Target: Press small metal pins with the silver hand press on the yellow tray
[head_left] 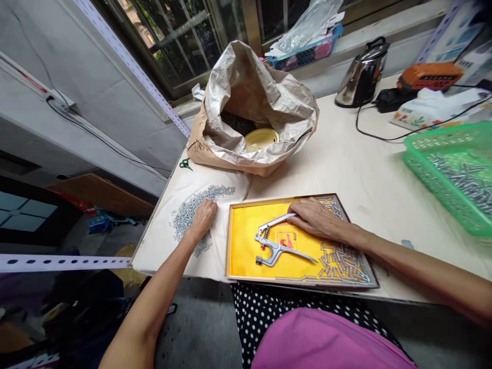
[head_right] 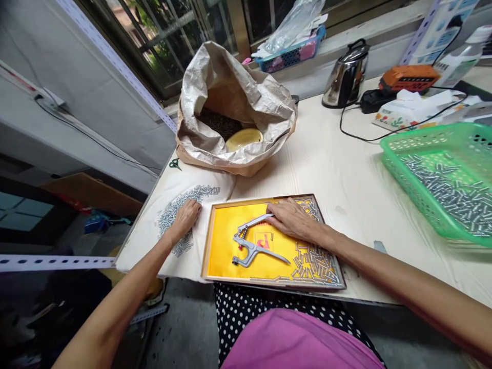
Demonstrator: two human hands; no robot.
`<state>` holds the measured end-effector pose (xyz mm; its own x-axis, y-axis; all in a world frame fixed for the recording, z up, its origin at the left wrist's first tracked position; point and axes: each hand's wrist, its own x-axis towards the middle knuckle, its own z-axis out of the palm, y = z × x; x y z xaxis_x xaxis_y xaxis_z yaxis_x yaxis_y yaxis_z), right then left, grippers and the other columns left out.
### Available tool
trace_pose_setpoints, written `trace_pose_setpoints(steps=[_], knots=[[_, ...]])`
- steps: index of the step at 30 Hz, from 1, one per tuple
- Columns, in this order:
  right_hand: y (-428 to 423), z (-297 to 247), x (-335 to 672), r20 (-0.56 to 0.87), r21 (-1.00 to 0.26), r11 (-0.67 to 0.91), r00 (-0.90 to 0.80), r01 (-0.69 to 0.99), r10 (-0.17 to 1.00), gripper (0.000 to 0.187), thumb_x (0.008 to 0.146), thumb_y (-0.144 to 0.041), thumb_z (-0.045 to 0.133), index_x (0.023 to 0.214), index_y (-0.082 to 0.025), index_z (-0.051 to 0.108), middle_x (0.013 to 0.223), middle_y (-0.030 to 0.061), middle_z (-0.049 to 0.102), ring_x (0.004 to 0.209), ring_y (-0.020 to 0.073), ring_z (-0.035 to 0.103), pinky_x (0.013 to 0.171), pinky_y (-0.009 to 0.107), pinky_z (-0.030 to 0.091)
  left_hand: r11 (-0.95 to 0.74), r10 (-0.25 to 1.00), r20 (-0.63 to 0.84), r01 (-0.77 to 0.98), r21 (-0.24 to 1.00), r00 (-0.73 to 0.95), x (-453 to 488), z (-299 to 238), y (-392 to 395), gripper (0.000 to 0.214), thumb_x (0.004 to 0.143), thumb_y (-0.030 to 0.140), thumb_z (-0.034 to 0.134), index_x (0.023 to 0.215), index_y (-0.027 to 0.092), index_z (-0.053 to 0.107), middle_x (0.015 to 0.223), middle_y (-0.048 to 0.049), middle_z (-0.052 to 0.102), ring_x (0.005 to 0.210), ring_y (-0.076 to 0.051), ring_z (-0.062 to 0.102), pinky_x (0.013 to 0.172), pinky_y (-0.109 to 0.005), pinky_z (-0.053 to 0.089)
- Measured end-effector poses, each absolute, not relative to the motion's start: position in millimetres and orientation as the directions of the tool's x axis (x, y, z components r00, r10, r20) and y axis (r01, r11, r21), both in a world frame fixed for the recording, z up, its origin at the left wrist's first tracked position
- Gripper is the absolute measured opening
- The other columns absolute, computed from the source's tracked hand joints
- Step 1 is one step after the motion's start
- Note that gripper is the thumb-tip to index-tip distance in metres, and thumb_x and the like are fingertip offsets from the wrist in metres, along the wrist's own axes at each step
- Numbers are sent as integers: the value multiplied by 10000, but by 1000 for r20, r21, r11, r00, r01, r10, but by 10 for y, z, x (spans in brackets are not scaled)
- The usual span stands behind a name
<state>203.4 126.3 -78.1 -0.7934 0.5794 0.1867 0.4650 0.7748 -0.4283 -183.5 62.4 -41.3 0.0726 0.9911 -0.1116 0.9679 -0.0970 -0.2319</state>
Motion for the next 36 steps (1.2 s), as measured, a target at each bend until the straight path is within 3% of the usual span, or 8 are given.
trace_pose_setpoints(steps=[4, 7, 11, 13, 15, 20, 30, 36], knots=[[1279, -779, 2029, 152, -421, 772, -802, 477, 578, 361, 1036, -460, 321, 879, -210, 528, 857, 68, 634, 786, 212, 527, 772, 362, 329, -95, 993, -93, 975, -202, 78, -1886, -421, 626, 280, 982, 159, 359, 897, 165, 626, 986, -122, 614, 985, -251, 510, 827, -338, 426], [1283, -755, 2031, 145, -437, 772, -811, 461, 567, 389, 1047, -471, 289, 895, -208, 532, 870, 66, 636, 793, 210, 530, 777, 364, 327, -56, 998, -13, 996, -76, 55, -1808, -335, 631, 249, 946, 170, 427, 832, 168, 648, 941, -119, 648, 965, -254, 541, 832, -353, 446], [1294, -741, 2034, 197, -439, 798, -822, 413, 535, 404, 1051, -486, 276, 926, -212, 545, 885, 58, 636, 814, 209, 529, 786, 358, 327, 97, 974, 150, 917, 388, -167, -1371, -166, 441, 186, 882, 292, 571, 882, 177, 717, 901, -88, 723, 881, -232, 630, 809, -345, 493], [1304, -736, 2031, 242, -422, 818, -820, 392, 518, 413, 1050, -497, 274, 927, -215, 549, 901, 59, 639, 821, 208, 522, 789, 355, 324, 173, 975, -4, 753, 635, -220, -1049, -118, 235, 222, 833, 373, 640, 871, 182, 746, 875, -66, 755, 796, -210, 669, 744, -311, 516], [1315, -720, 2024, 281, -400, 837, -819, 373, 500, 417, 1049, -505, 278, 926, -215, 552, 919, 62, 646, 830, 207, 518, 797, 354, 319, 247, 968, -166, 607, 755, -186, -746, -117, 13, 233, 786, 393, 681, 835, 180, 761, 847, -63, 769, 766, -202, 688, 706, -288, 522], [1332, -653, 2002, 320, -312, 877, -829, 365, 459, 428, 1056, -479, 268, 896, -211, 561, 901, 68, 656, 825, 209, 498, 805, 359, 292, 396, 918, -336, 473, 787, -210, -384, -276, -298, 249, 724, 404, 715, 765, 162, 758, 786, -72, 769, 720, -198, 692, 665, -274, 521], [1302, -618, 1997, 277, -303, 868, -835, 394, 476, 435, 1058, -461, 236, 944, -219, 579, 944, 76, 660, 851, 220, 489, 815, 368, 281, 389, 921, -318, 555, 735, -225, -367, -369, -352, 196, 747, 344, 683, 700, 160, 734, 760, -68, 753, 719, -182, 684, 680, -262, 506], [1220, -600, 1956, 227, -295, 854, -837, 428, 498, 430, 1058, -436, 226, 923, -221, 573, 910, 77, 640, 830, 222, 460, 801, 370, 279, 585, 810, -528, 420, 694, -256, -333, -394, -393, 219, 734, 356, 703, 767, 141, 684, 569, 0, 641, 496, -139, 601, 494, -233, 457]])
